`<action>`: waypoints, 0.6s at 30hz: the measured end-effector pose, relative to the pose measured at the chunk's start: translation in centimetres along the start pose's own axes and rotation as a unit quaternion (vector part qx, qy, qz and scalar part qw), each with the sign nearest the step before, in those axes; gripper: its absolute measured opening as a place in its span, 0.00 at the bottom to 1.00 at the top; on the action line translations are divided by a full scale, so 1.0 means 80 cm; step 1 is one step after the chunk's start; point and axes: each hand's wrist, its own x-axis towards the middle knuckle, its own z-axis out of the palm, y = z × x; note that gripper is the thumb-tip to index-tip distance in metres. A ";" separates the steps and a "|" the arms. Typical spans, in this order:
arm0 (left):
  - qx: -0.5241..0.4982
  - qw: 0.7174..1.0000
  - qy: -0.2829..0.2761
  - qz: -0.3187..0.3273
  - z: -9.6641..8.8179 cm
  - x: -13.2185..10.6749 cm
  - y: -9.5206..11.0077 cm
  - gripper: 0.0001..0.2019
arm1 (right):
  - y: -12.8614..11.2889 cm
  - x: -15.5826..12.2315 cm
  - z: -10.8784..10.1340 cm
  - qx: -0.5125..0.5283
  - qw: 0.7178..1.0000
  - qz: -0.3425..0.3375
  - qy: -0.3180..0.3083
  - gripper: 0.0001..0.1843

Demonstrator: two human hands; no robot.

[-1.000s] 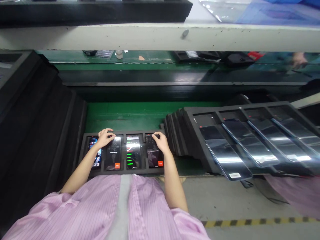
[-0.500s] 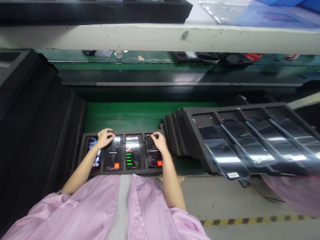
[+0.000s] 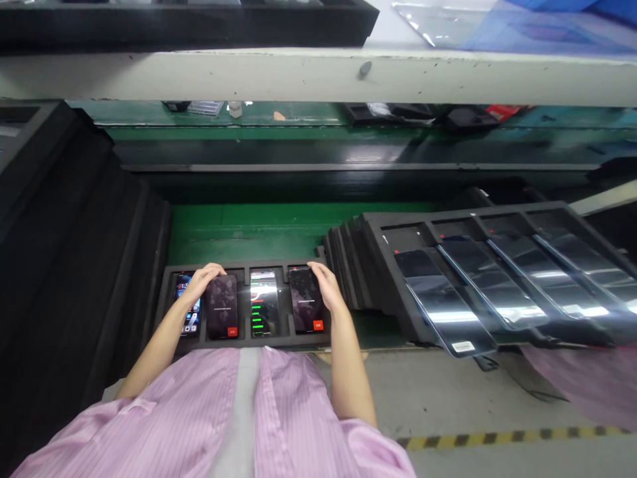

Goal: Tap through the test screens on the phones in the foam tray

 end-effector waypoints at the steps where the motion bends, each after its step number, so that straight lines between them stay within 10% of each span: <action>1: -0.031 0.999 -0.013 -0.010 0.002 -0.008 -0.002 0.25 | 0.004 -0.004 -0.004 0.028 0.999 0.017 -0.013 0.27; 7: -0.391 0.884 -0.127 -0.224 0.020 -0.044 -0.011 0.35 | 0.039 -0.026 -0.016 0.133 0.981 0.125 -0.059 0.25; 18: -0.456 0.786 -0.283 -0.307 0.047 -0.052 0.002 0.27 | 0.025 -0.025 -0.028 0.171 0.958 0.190 -0.132 0.27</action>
